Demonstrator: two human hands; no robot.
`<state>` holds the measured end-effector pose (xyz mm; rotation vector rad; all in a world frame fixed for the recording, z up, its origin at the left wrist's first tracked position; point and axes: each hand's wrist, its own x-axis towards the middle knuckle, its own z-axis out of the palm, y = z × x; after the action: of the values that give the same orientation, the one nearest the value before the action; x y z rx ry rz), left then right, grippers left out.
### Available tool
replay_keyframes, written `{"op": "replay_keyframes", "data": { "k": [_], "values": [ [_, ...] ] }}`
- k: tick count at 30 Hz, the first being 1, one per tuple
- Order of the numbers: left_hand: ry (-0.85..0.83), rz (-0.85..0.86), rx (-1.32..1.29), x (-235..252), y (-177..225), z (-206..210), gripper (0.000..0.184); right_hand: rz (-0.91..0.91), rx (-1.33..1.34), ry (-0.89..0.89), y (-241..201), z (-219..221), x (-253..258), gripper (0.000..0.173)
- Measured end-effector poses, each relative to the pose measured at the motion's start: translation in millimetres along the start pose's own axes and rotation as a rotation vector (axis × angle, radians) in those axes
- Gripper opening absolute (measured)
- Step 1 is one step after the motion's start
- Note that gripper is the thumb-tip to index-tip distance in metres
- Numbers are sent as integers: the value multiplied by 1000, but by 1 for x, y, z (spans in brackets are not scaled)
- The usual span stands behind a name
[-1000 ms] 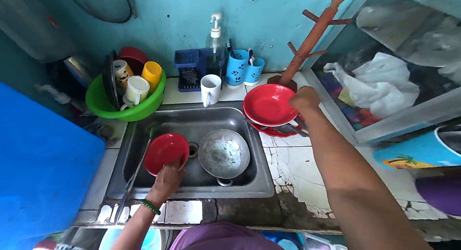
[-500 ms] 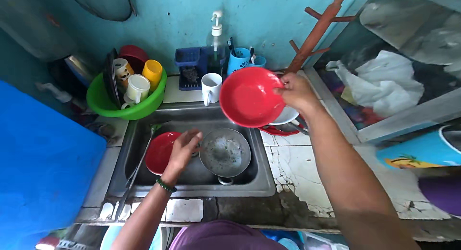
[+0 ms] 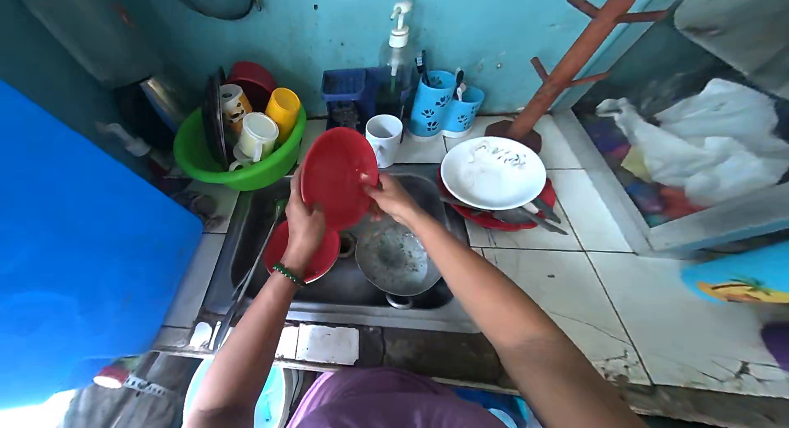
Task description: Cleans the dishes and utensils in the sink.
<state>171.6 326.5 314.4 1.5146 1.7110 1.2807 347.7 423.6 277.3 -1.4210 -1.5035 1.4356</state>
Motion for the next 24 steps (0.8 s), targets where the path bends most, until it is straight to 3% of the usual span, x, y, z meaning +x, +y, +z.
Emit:
{"op": "replay_keyframes", "data": {
  "k": [2, 4, 6, 10, 14, 18, 20, 24],
  "values": [
    [9, 193, 147, 1, -2, -3, 75, 48, 29, -29, 3, 10, 7, 39],
    [11, 275, 228, 2, -7, 0, 73, 66, 46, -42, 5, 17, 10, 37],
    [6, 280, 269, 0, -11, 3, 73, 50, 28, -53, 10, 23, 12, 38],
    [1, 262, 338, -5, -11, 9, 76, -50, -112, -8, 34, 30, 20, 71],
    [-3, 262, 363, -7, -8, 9, 75, -42, -125, 9, 32, 39, 7, 75],
    [-11, 261, 366, -8, -6, 7, 75, 5, -119, -37, 37, 45, 8, 93],
    [-8, 263, 361, -8, -6, 7, 75, 16, -143, -71, 38, 42, 9, 85],
    [-6, 306, 355, -9, -10, 8, 75, -189, -347, 141, 32, 26, -26, 35]
  ]
}}
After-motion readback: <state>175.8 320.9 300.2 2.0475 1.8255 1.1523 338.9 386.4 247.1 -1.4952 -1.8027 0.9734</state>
